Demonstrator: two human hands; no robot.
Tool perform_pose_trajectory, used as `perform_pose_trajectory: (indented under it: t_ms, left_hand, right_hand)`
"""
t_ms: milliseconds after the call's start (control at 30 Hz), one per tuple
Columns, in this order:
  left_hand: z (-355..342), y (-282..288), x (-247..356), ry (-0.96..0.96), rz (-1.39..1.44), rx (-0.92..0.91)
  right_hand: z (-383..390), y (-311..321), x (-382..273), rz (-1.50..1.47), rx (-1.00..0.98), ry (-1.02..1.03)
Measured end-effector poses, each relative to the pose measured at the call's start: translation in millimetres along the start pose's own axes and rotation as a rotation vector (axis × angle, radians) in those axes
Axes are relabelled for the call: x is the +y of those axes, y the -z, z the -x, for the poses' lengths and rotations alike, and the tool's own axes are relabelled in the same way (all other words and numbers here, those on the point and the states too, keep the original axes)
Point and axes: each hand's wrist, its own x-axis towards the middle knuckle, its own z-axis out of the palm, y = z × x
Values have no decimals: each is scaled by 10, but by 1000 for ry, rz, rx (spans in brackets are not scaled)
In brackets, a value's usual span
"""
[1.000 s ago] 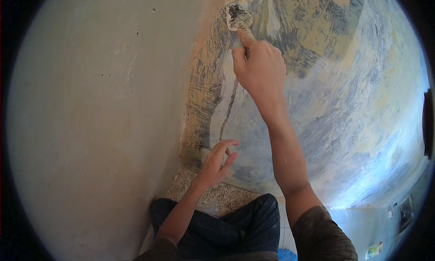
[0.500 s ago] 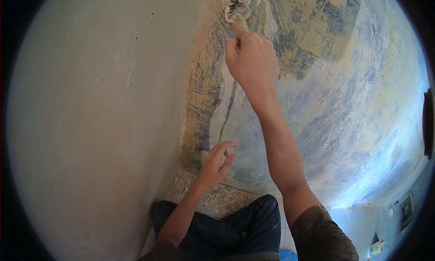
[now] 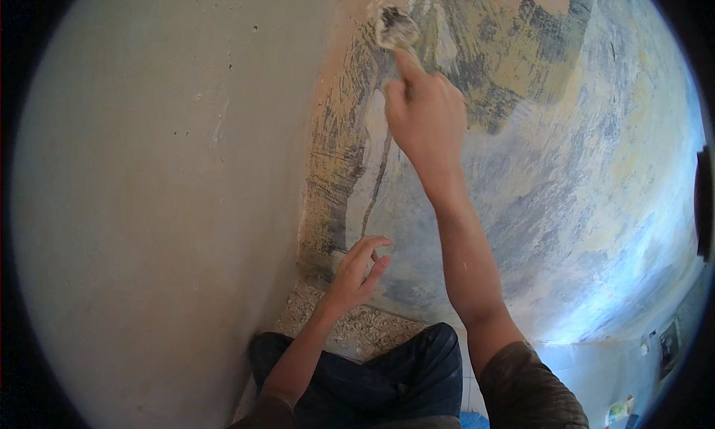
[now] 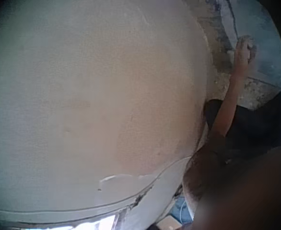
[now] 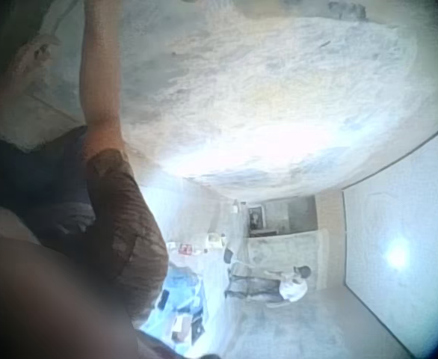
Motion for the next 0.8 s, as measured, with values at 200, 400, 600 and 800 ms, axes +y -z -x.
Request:
perform_pose_trajectory:
  t_ms: [200,400,600,800]
  left_hand:
    - [-24,-12,-30,-10,10,13]
    - [-28,-44,-63,-15,7,17]
    - [-29,-45,-69,-30,-25,-10]
    - [7,-44,-7,25,-11,-30]
  right_hand:
    - [179,359,103,-28,-107,-112]
    - [-4,178,58,51,-77,-67]
    - [-70,309,-39,39,-144,-103]
    - [-169,318,-36,17,-107,-84]
